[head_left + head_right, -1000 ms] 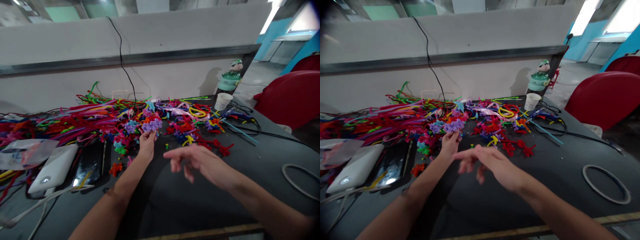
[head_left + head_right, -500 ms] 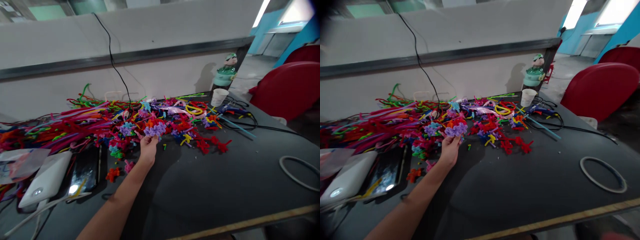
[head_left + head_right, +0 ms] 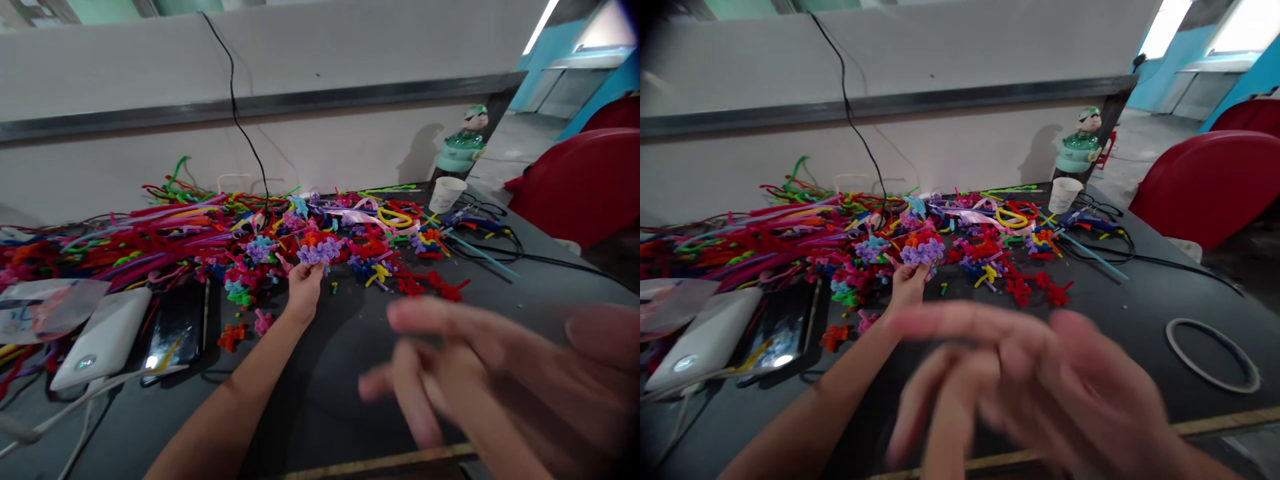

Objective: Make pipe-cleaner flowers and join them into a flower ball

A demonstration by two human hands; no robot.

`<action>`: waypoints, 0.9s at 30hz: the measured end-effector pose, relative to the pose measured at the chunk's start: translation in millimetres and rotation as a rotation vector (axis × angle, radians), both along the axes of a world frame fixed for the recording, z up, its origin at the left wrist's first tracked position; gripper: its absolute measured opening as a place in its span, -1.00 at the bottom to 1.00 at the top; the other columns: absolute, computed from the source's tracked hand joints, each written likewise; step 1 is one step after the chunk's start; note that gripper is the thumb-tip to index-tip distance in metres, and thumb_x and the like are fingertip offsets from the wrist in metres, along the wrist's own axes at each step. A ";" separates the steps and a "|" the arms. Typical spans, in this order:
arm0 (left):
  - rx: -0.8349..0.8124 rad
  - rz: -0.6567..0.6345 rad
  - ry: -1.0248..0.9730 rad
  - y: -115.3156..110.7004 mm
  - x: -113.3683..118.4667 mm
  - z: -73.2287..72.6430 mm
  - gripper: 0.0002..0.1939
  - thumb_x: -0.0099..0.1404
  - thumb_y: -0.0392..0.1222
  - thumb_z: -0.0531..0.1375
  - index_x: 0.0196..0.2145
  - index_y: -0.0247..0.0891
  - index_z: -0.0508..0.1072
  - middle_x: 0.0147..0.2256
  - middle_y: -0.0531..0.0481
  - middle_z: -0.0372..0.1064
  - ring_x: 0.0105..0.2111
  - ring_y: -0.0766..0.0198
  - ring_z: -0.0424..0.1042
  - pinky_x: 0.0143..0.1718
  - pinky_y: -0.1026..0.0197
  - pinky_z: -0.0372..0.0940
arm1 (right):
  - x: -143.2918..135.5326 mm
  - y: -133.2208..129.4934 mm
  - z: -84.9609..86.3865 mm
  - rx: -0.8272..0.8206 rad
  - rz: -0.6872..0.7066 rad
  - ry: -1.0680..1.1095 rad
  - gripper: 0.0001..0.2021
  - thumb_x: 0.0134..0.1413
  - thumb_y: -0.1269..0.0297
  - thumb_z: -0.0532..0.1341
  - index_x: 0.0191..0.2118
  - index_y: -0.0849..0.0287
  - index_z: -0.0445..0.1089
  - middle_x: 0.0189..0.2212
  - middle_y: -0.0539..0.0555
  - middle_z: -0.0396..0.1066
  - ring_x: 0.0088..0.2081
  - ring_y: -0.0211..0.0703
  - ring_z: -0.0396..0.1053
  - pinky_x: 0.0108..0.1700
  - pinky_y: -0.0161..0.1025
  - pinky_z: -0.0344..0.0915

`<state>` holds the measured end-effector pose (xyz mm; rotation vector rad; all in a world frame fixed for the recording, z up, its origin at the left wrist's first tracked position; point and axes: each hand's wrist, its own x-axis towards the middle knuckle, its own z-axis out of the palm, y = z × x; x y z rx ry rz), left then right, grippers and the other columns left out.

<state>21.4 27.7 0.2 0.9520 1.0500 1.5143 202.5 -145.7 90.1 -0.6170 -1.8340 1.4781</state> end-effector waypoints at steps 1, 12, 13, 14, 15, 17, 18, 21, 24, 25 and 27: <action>0.006 -0.010 -0.009 0.1 -0.2 -0.4 -0.79 -0.10 -0.20 0.37 -0.67 -0.33 0.43 -0.70 0.13 0.24 -0.64 0.46 0.16 -0.52 0.33 0.10 | 2.3 27.4 5.1 0.033 -0.228 -0.081 -0.46 0.08 -0.06 -0.05 0.18 -0.09 0.13 -0.29 0.02 0.48 -0.17 -0.08 0.43 -0.16 -0.11 0.29; 0.040 -0.072 0.003 6.0 -0.9 -9.1 -0.77 -0.10 -0.09 0.37 -0.57 -0.33 0.51 -0.65 0.10 0.31 -0.63 0.48 0.12 -0.51 0.32 0.06 | 2.9 125.0 -47.7 0.387 -0.734 -1.428 -0.82 -0.07 0.26 0.14 -0.39 0.19 0.45 -0.37 0.18 0.46 -0.26 0.03 0.39 -0.41 -0.23 0.14; 0.039 -0.072 0.010 6.1 -1.0 -9.4 -0.76 -0.10 -0.08 0.37 -0.58 -0.33 0.51 -0.66 0.11 0.29 -0.63 0.48 0.11 -0.52 0.32 0.06 | 2.5 124.9 -47.2 0.403 -0.720 -1.421 -0.84 -0.08 0.29 0.14 -0.40 0.20 0.44 -0.37 0.19 0.46 -0.27 0.02 0.38 -0.42 -0.24 0.13; 0.039 -0.070 0.013 6.0 -1.0 -9.4 -0.75 -0.10 -0.08 0.37 -0.58 -0.34 0.51 -0.67 0.11 0.28 -0.63 0.48 0.10 -0.52 0.32 0.05 | 3.4 126.0 -45.8 0.400 -0.705 -1.395 -0.86 -0.08 0.31 0.13 -0.42 0.20 0.42 -0.39 0.18 0.45 -0.30 -0.01 0.38 -0.43 -0.25 0.11; 0.038 -0.067 0.010 6.0 -1.0 -9.4 -0.75 -0.10 -0.08 0.37 -0.57 -0.34 0.51 -0.67 0.11 0.27 -0.63 0.48 0.10 -0.52 0.32 0.05 | 5.7 128.0 -43.9 0.383 -0.706 -1.345 -0.87 -0.07 0.31 0.12 -0.43 0.20 0.40 -0.41 0.16 0.44 -0.35 -0.06 0.37 -0.44 -0.25 0.08; 0.033 -0.064 -0.004 5.7 -0.7 -9.0 -0.75 -0.09 -0.08 0.36 -0.55 -0.34 0.51 -0.65 0.11 0.28 -0.62 0.48 0.10 -0.53 0.33 0.04 | 12.5 133.6 -39.8 0.337 -0.762 -1.177 -0.88 -0.02 0.29 0.09 -0.42 0.18 0.34 -0.47 0.11 0.41 -0.44 -0.15 0.32 -0.47 -0.26 0.05; 0.031 -0.064 -0.010 5.5 -0.6 -8.9 -0.75 -0.08 -0.08 0.36 -0.55 -0.35 0.51 -0.64 0.11 0.28 -0.62 0.48 0.10 -0.54 0.33 0.04 | 16.0 136.4 -38.1 0.299 -0.799 -1.059 -0.87 0.00 0.29 0.07 -0.44 0.18 0.31 -0.51 0.08 0.39 -0.47 -0.19 0.29 -0.47 -0.27 0.05; 0.023 -0.061 -0.025 5.0 -0.4 -8.5 -0.74 -0.07 -0.08 0.36 -0.58 -0.36 0.48 -0.66 0.12 0.25 -0.63 0.50 0.09 -0.55 0.34 0.00 | 19.5 141.1 -36.7 0.037 -0.836 -0.599 -0.83 0.05 0.28 0.02 -0.51 0.17 0.20 -0.60 0.01 0.30 -0.58 -0.30 0.19 -0.53 -0.32 0.04; 0.001 -0.060 -0.055 5.2 -1.0 -8.3 -0.71 -0.08 -0.08 0.37 -0.63 -0.35 0.42 -0.69 0.14 0.19 -0.64 0.50 0.05 -0.58 0.34 -0.04 | 10.0 138.6 -41.2 -0.275 -0.756 -0.165 -0.84 0.03 0.20 0.08 -0.47 0.15 0.18 -0.60 -0.06 0.24 -0.65 -0.39 0.06 -0.65 -0.39 -0.08; -0.006 -0.062 -0.067 5.6 -1.4 -8.2 -0.71 -0.08 -0.08 0.37 -0.62 -0.35 0.41 -0.69 0.14 0.19 -0.65 0.51 0.05 -0.58 0.34 -0.05 | 5.4 137.2 -43.6 -0.339 -0.740 -0.073 -0.84 0.00 0.18 0.12 -0.44 0.15 0.19 -0.57 -0.07 0.24 -0.66 -0.41 0.04 -0.67 -0.41 -0.14; -0.016 -0.061 -0.092 6.7 -2.2 -8.3 -0.71 -0.07 -0.07 0.37 -0.61 -0.35 0.42 -0.68 0.14 0.19 -0.65 0.51 0.05 -0.58 0.34 -0.05 | -3.1 135.2 -48.5 -0.417 -0.713 0.033 -0.81 -0.04 0.15 0.17 -0.40 0.15 0.22 -0.48 -0.05 0.28 -0.65 -0.44 0.04 -0.69 -0.44 -0.19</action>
